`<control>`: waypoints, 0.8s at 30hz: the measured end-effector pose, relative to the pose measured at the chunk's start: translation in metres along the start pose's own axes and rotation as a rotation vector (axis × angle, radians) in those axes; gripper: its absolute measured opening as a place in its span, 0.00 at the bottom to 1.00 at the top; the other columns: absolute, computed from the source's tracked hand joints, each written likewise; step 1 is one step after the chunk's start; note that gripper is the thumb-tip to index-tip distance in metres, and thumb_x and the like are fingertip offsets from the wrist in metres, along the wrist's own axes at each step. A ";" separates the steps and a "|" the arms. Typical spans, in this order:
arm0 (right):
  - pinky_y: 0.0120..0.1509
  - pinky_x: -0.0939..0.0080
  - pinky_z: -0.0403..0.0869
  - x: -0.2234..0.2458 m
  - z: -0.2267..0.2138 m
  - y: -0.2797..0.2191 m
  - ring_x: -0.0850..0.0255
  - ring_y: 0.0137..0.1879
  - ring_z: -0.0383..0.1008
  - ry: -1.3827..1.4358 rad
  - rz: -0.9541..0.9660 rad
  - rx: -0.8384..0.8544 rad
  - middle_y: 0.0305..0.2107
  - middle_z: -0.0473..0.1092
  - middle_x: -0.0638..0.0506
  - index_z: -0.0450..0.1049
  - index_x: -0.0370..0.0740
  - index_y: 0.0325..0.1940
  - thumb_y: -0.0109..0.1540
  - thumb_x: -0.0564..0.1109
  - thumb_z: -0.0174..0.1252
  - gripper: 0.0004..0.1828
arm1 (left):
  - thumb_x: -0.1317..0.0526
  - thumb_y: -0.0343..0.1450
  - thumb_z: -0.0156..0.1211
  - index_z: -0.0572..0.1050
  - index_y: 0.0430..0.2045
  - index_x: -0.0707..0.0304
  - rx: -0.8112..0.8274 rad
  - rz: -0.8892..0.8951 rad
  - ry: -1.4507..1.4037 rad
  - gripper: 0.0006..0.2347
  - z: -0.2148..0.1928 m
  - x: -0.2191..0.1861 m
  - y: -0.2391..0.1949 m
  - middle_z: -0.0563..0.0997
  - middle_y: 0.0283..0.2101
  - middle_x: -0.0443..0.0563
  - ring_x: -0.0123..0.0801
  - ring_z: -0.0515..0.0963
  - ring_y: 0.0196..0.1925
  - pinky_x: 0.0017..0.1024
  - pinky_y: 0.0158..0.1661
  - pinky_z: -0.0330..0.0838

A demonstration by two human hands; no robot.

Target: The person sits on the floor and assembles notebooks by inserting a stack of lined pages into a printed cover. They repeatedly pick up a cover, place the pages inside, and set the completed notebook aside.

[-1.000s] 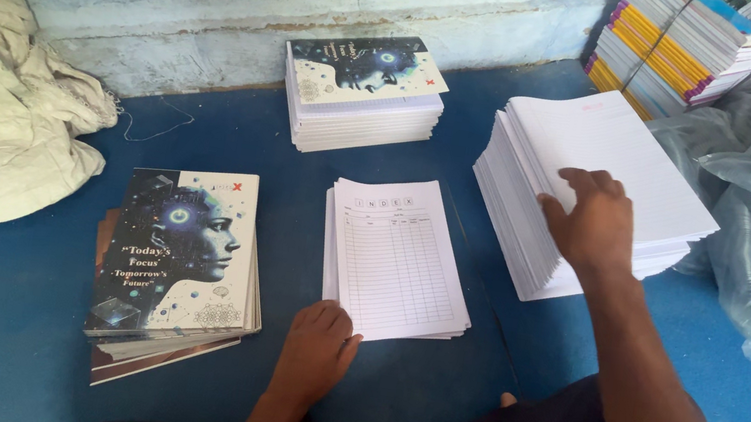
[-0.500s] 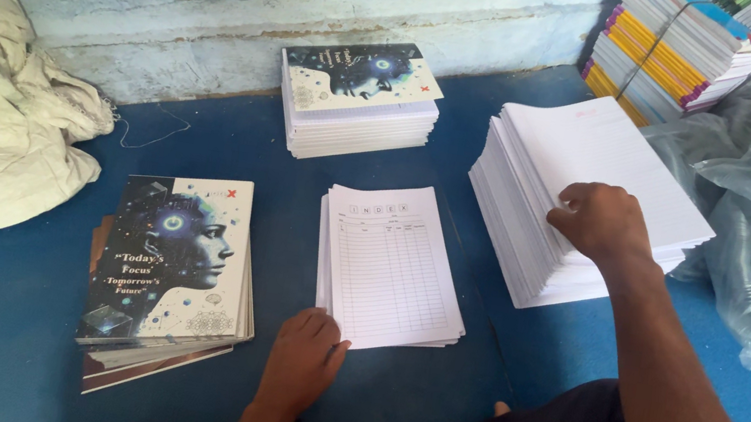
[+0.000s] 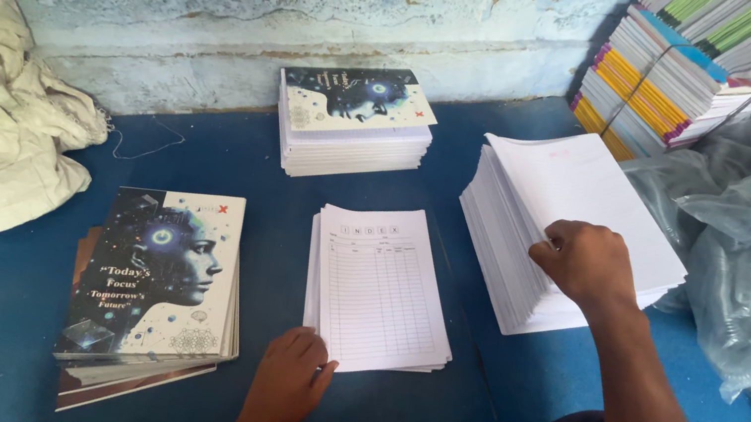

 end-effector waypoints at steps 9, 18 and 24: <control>0.53 0.53 0.78 0.031 -0.020 -0.017 0.51 0.39 0.81 0.082 -0.012 -0.040 0.35 0.80 0.45 0.83 0.41 0.40 0.56 0.53 0.64 0.15 | 0.62 0.65 0.67 0.75 0.26 0.65 0.003 -0.054 -0.008 0.07 -0.001 0.003 0.002 0.79 0.38 0.57 0.53 0.76 0.54 0.48 0.53 0.66; 0.51 0.55 0.78 0.057 -0.022 -0.036 0.52 0.37 0.81 0.102 0.010 -0.065 0.34 0.80 0.46 0.84 0.40 0.40 0.56 0.51 0.65 0.14 | 0.63 0.65 0.67 0.74 0.23 0.66 -0.044 -0.110 -0.089 0.07 -0.014 -0.001 0.009 0.80 0.38 0.58 0.52 0.77 0.53 0.47 0.51 0.70; 0.49 0.55 0.79 0.068 -0.025 -0.042 0.53 0.35 0.81 0.133 -0.001 -0.135 0.34 0.80 0.44 0.83 0.38 0.41 0.55 0.51 0.67 0.16 | 0.61 0.69 0.62 0.80 0.43 0.66 -0.012 -0.289 -0.287 0.12 0.001 -0.010 0.023 0.83 0.45 0.58 0.48 0.81 0.51 0.41 0.50 0.74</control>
Point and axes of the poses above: each hand's wrist, its own y-axis towards the middle knuckle, its own z-axis out of the palm, x = y × z, the point moved 9 cm from there along y, towards the middle knuckle
